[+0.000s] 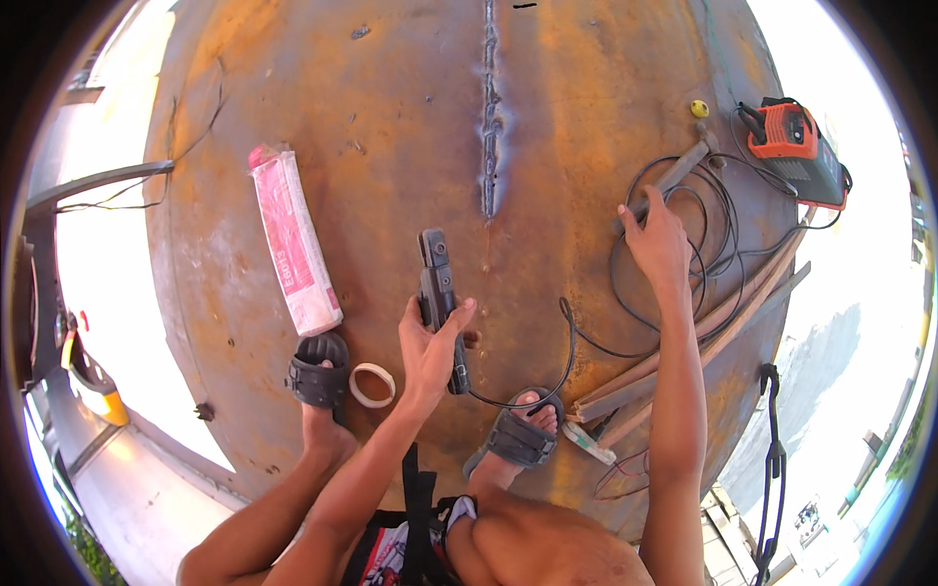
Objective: The person welds a seam on a large curved metal surface using a handheld welding torch, then uses a hammer to chip away slag from the weld bead. The person repeats this cycle of welding and chipping along the seam.
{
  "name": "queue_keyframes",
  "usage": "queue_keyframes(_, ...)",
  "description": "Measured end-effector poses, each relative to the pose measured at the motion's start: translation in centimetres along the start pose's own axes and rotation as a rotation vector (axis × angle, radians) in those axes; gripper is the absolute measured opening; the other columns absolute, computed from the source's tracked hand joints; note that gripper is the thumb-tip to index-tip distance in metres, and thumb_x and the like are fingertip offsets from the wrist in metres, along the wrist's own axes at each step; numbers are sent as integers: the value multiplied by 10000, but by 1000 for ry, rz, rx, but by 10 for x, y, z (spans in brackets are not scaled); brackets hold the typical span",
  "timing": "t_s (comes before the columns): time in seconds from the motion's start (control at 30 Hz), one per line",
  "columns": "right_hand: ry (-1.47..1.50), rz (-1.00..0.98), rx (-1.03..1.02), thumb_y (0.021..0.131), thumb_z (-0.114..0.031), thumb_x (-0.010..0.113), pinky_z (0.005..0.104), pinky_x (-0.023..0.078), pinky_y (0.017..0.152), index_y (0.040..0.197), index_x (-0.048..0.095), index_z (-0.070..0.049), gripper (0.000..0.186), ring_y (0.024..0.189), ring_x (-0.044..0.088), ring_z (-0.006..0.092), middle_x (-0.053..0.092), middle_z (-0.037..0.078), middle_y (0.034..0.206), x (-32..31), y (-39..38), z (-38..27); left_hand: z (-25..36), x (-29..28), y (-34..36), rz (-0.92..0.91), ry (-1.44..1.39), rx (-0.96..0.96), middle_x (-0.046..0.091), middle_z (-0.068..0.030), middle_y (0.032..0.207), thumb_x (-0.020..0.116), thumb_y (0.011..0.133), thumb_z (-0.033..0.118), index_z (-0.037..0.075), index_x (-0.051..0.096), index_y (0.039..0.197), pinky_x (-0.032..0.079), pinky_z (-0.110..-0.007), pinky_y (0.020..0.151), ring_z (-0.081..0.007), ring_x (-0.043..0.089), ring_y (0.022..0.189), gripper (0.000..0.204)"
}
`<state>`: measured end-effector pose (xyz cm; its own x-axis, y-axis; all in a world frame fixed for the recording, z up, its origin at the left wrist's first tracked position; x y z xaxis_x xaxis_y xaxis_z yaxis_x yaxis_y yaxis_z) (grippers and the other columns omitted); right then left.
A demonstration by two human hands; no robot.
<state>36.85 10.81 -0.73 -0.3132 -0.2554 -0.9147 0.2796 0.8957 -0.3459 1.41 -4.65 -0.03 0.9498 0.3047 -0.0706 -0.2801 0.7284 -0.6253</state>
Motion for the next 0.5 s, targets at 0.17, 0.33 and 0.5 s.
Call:
queue_keyframes(0.17, 32, 39, -22, 1057, -481, 712, 550, 565, 886, 1543, 587, -153, 600, 1019, 760, 414, 774, 179, 992, -1, 0, 8, 39, -19, 27, 11, 153, 87, 703, -98, 762, 836, 991, 252, -39, 566, 1041, 584, -360, 581, -192, 726, 605, 401)
queue_keyframes(0.33, 97, 14, -14, 1054, -464, 722, 548, 571, 868, 1563, 569, -147, 619, 984, 761, 434, 784, 186, 981, -2, -1, 8, 36, -25, 25, -52, 406, 149, 684, -85, 728, 854, 955, 286, -25, 614, 942, 540, -360, 608, -159, 660, 635, 393)
queue_keyframes(0.5, 94, 29, 30, 1042, -467, 736, 559, 582, 881, 1639, 460, -89, 759, 993, 767, 473, 785, 239, 967, -3, 2, 9, 22, -45, 34, 1, 345, 88, 605, -32, 745, 866, 957, 282, -20, 580, 997, 567, -370, 482, -154, 667, 598, 418)
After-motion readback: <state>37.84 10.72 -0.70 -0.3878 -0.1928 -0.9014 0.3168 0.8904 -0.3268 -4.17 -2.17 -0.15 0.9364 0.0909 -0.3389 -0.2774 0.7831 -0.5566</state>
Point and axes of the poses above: each hand's wrist, its own y-axis towards the middle knuckle, its own x-axis out of the palm, z = x × y, the point moved 8 cm from there along y, towards the middle knuckle
